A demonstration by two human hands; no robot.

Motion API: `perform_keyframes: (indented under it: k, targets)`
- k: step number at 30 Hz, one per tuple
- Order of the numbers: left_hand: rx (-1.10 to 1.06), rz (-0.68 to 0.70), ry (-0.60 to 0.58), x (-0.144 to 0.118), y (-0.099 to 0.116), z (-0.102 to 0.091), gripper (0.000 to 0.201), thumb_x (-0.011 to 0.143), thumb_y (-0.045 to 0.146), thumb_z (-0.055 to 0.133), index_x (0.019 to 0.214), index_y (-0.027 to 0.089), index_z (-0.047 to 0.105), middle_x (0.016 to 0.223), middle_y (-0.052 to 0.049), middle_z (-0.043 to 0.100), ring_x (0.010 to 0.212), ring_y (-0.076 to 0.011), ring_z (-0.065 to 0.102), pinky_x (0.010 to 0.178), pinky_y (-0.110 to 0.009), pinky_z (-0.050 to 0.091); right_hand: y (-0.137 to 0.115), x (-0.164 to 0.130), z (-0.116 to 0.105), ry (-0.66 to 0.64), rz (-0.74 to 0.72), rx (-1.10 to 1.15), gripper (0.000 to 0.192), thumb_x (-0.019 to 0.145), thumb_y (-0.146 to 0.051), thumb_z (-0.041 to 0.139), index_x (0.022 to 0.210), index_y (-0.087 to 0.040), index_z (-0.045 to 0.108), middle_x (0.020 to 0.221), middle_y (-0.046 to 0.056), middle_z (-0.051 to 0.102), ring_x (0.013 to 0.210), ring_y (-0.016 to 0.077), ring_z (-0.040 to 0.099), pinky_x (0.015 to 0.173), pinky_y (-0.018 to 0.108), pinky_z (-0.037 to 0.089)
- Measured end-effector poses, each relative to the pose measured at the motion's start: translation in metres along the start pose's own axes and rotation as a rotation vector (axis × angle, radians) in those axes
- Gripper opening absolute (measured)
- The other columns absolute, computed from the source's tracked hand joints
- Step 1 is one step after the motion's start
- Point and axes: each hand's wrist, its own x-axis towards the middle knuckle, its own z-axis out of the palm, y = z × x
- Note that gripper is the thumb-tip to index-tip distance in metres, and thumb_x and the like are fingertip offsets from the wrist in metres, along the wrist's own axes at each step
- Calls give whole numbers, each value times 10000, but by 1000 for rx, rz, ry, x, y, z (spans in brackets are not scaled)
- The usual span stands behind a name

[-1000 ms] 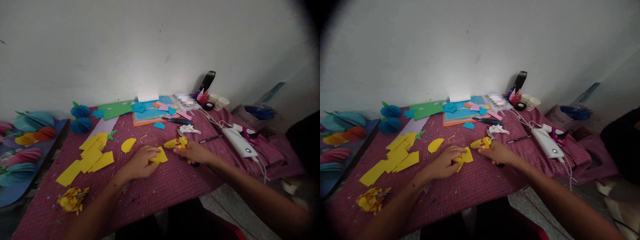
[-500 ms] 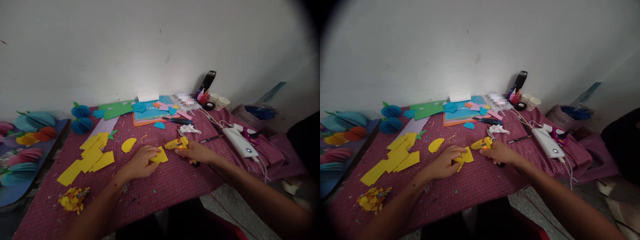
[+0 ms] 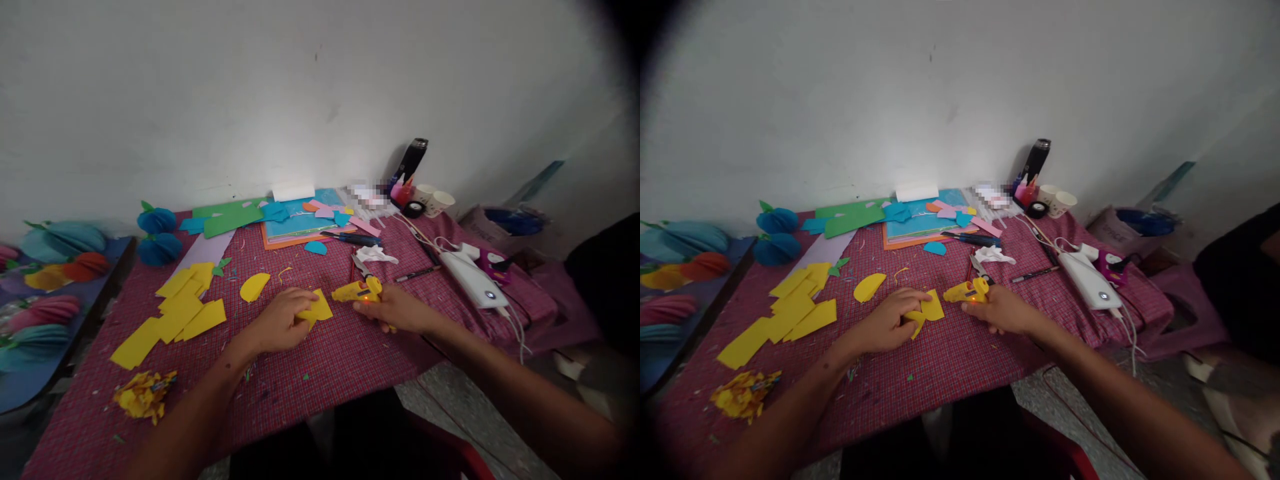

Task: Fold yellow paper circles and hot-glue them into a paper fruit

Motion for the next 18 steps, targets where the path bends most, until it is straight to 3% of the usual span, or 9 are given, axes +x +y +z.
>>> perform_keyframes:
  k: [7,18]
  targets:
    - [5,-4,3,0,1,-1,153,762,108,563,864,205,623,1270,-82,674,1209,-245,588,1076,-446,435,-6,1,1,-25,25,-19,406,868,-587,596,863,-182,605,511,-40,538,396,96,500,365,191,380]
    - [0,-5,3,0,1,-1,136,767,112,559,846,204,622,1265,-77,675,1196,-237,592,1078,-448,434,-6,0,1,-11,24,-56,407,889,-574,569,781,-182,558,508,-35,527,399,92,499,370,190,379]
